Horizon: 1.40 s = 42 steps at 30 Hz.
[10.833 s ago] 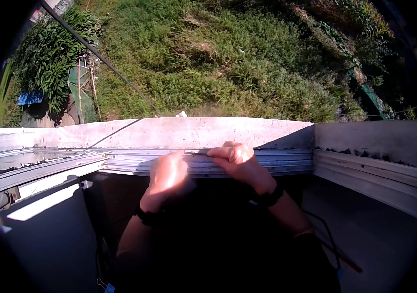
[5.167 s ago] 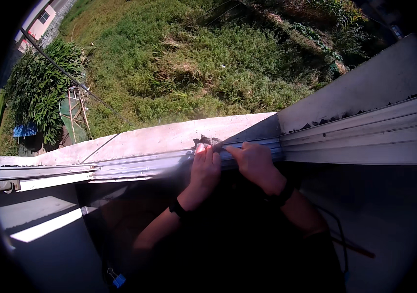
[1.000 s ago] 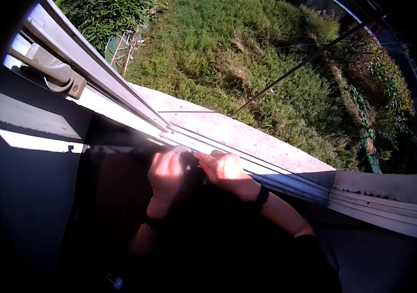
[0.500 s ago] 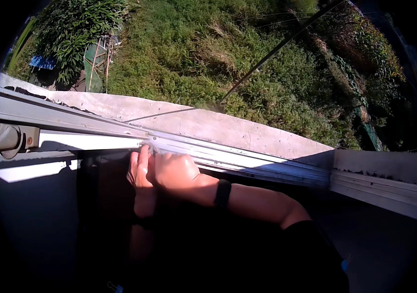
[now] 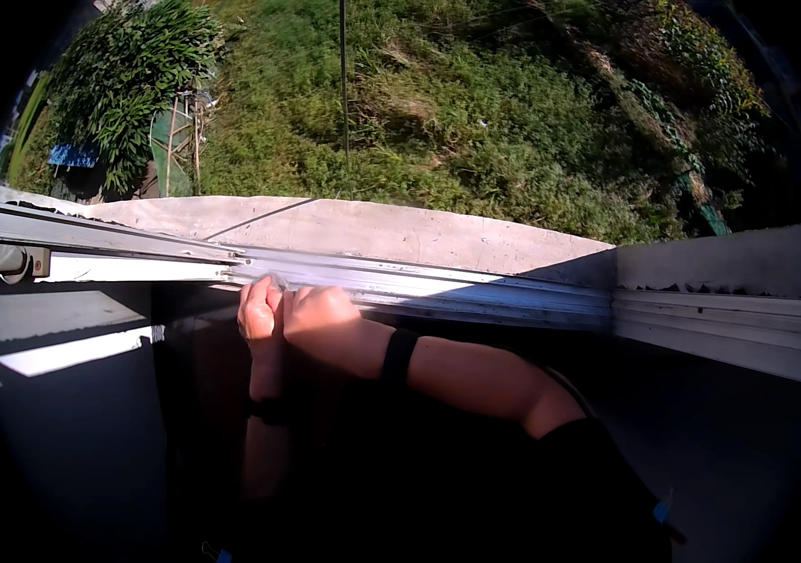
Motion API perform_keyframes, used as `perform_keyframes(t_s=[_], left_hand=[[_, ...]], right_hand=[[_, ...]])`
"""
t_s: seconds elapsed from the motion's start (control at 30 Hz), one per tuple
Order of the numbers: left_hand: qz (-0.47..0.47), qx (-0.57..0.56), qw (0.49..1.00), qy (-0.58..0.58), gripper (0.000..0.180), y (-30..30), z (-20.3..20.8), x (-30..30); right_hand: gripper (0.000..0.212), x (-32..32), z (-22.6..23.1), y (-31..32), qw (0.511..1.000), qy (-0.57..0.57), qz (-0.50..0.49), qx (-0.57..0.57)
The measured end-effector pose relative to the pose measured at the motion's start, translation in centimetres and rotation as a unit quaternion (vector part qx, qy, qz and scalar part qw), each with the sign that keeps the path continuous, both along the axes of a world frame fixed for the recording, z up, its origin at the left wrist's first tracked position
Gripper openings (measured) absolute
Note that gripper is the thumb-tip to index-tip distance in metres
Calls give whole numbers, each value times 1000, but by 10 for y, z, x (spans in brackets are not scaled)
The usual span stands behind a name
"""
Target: The person inserts a mesh screen into the track of a window frame using a thin metal tool, pressing the mesh and a rubber seal into the channel.
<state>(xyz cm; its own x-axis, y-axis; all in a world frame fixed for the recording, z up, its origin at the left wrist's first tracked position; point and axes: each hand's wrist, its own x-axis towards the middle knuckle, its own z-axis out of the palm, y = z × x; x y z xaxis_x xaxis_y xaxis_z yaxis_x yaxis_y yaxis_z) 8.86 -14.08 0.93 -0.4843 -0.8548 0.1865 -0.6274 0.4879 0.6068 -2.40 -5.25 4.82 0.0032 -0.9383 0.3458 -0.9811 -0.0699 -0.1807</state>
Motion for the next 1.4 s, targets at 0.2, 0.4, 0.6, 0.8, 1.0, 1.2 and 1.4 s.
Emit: perform_keyframes(t_s=[0.2, 0.4, 0.6, 0.8, 1.0, 1.2, 1.4], left_hand=[[-34, 20, 999, -12, 22, 55, 10, -32], [67, 338, 939, -15, 29, 123, 48, -81], [-214, -36, 969, -118, 17, 169, 15, -109], [-278, -16, 947, -162, 21, 201, 9, -133], [-382, 71, 908, -155, 22, 240, 28, -166], [-469, 81, 876, -80, 21, 294, 8, -207], [-527, 137, 839, 2, 19, 338, -20, -238]], right_hand=[[16, -20, -7, 51, 1000, 10, -17, -12], [20, -50, -7, 122, 994, -39, -18, 103], [23, -85, 5, 190, 990, 49, -97, 91], [19, -113, 5, 233, 987, 82, -99, 96], [23, -134, 23, 285, 970, 109, -134, 174], [14, -139, 44, 332, 919, 135, -256, 267], [9, -135, 52, 355, 865, 141, -378, 297]])
